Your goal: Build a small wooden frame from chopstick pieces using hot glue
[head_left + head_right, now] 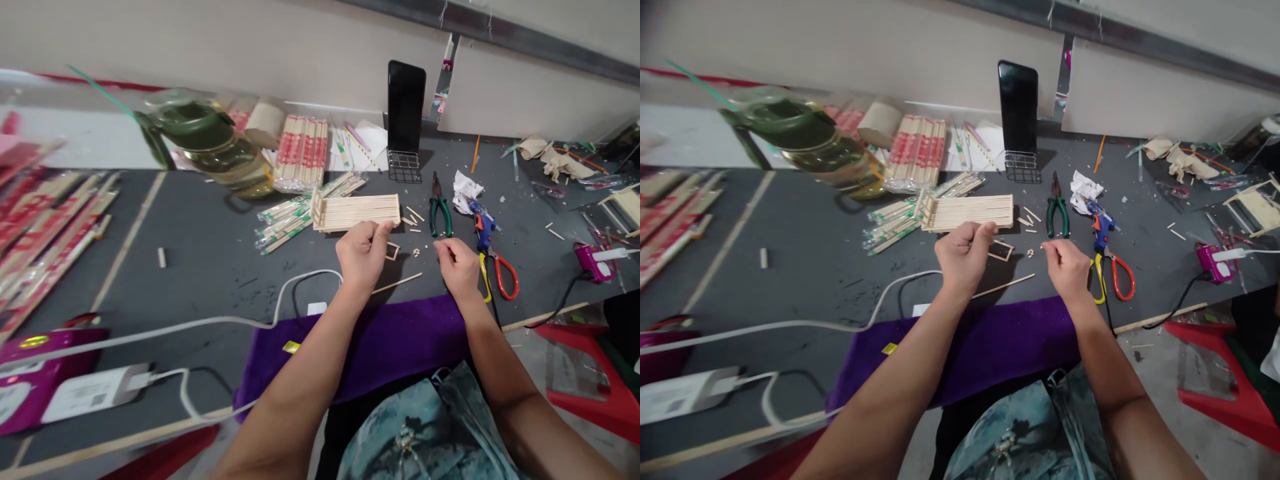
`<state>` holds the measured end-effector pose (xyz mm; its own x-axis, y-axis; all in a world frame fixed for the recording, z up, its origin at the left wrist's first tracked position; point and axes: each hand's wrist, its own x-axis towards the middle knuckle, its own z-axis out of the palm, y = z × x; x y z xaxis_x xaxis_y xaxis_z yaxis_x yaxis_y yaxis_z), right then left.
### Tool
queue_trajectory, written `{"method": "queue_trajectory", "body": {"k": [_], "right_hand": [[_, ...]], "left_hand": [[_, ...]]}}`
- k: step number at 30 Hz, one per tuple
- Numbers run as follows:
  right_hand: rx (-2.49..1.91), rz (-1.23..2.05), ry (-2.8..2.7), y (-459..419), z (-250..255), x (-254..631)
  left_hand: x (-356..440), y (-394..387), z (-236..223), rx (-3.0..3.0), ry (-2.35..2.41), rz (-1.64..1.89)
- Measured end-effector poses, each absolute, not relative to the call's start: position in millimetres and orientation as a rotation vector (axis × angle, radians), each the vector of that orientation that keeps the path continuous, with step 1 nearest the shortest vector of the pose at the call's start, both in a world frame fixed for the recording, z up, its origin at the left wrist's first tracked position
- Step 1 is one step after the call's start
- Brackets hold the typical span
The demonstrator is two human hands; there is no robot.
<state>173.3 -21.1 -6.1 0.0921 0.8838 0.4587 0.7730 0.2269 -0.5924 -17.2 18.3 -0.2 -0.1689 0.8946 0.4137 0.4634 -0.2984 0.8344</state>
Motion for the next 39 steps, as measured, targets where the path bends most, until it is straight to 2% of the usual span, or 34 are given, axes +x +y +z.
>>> {"method": "queue_trajectory", "body": {"k": [4, 8, 12, 16, 29, 39], "right_hand": [[-1.551, 0.083, -1.762, -13, -14, 176], [-1.582, 0.069, -1.946, -8, -21, 179], [-1.588, 0.07, -2.025, -5, -26, 180], [-1.608, 0.038, -2.041, -4, -27, 183], [-1.68, 0.063, -2.043, -5, -24, 182], [-1.673, 0.136, -1.995, -6, -23, 180]], "left_hand": [[-15, 21, 4, 1.791, 1.371, 1.556], [-17, 22, 9, 1.994, 1.485, 1.555], [-23, 28, 8, 2.197, 1.611, 1.418], [-22, 34, 3, 2.359, 1.509, 1.165], [-16, 38, -8, 2.374, 1.249, 0.895], [-18, 38, -11, 2.257, 1.308, 0.938]]}}
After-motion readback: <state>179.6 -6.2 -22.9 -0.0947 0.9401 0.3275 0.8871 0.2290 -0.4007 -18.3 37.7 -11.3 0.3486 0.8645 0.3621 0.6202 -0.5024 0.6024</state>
